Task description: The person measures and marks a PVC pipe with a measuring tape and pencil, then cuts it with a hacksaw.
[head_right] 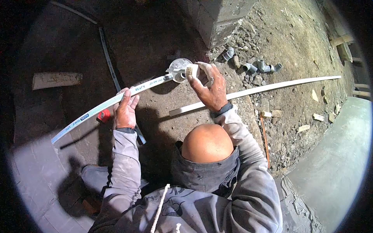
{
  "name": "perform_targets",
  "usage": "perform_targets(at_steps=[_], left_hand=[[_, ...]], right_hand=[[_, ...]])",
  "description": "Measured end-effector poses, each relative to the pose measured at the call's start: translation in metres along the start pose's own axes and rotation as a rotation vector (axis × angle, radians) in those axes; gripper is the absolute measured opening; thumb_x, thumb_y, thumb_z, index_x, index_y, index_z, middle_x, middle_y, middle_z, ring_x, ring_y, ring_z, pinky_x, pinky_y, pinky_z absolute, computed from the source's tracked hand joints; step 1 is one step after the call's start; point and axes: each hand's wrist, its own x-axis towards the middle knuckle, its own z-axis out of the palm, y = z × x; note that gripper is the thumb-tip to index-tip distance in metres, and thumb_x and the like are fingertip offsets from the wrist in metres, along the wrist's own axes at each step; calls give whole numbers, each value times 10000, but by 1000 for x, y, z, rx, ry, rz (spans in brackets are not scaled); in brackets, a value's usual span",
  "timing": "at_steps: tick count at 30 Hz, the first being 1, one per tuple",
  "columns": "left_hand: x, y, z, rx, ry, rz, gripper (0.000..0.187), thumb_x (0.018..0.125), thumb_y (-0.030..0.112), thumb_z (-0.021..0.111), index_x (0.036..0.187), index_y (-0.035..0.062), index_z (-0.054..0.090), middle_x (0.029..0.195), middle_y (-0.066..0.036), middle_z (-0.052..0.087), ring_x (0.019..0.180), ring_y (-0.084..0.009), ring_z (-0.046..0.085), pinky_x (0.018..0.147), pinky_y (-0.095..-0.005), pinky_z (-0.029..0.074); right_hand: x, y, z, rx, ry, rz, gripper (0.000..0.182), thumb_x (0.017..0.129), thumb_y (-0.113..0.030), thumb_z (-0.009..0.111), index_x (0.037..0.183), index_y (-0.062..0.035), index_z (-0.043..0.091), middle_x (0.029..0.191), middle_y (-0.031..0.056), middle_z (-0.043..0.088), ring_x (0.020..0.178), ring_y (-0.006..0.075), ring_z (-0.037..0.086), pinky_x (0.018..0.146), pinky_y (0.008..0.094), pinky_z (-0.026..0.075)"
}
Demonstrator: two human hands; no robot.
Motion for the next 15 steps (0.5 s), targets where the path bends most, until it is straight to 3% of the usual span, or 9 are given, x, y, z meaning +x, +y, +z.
perform_targets(at_steps=[2, 6, 13, 15], left_hand=[[-2, 4, 2, -17, -39, 4, 276, 837, 146, 661, 1063, 50, 535, 1063, -107, 604, 985, -194, 607, 823, -319, 528], [-2, 5, -1, -34, -57, 22, 258, 833, 110, 651, 1050, 60, 520, 1075, -113, 606, 1029, -202, 594, 868, -331, 513], [-2, 4, -3, -149, -182, 10, 217, 809, 12, 594, 1001, 76, 513, 1079, -124, 616, 1099, -255, 567, 958, -384, 454], [1, 0, -8, -178, -220, 25, 221, 796, -2, 587, 990, 78, 515, 1077, -122, 619, 1114, -266, 558, 964, -393, 447]], right_hand=[[2, -3, 0, -147, -77, -10, 395, 745, -237, 681, 1047, 0, 587, 899, 146, 588, 816, 282, 611, 731, 352, 485], [-4, 6, -3, -56, -177, 77, 414, 695, -234, 681, 1031, -9, 596, 906, 169, 578, 824, 323, 602, 733, 387, 478], [-12, 13, -7, -168, -206, 61, 427, 703, -284, 676, 1019, -7, 602, 917, 184, 583, 853, 360, 595, 753, 418, 476], [-9, 14, -8, -263, -313, 106, 437, 711, -301, 671, 1025, -4, 601, 917, 187, 583, 866, 359, 595, 761, 419, 479]])
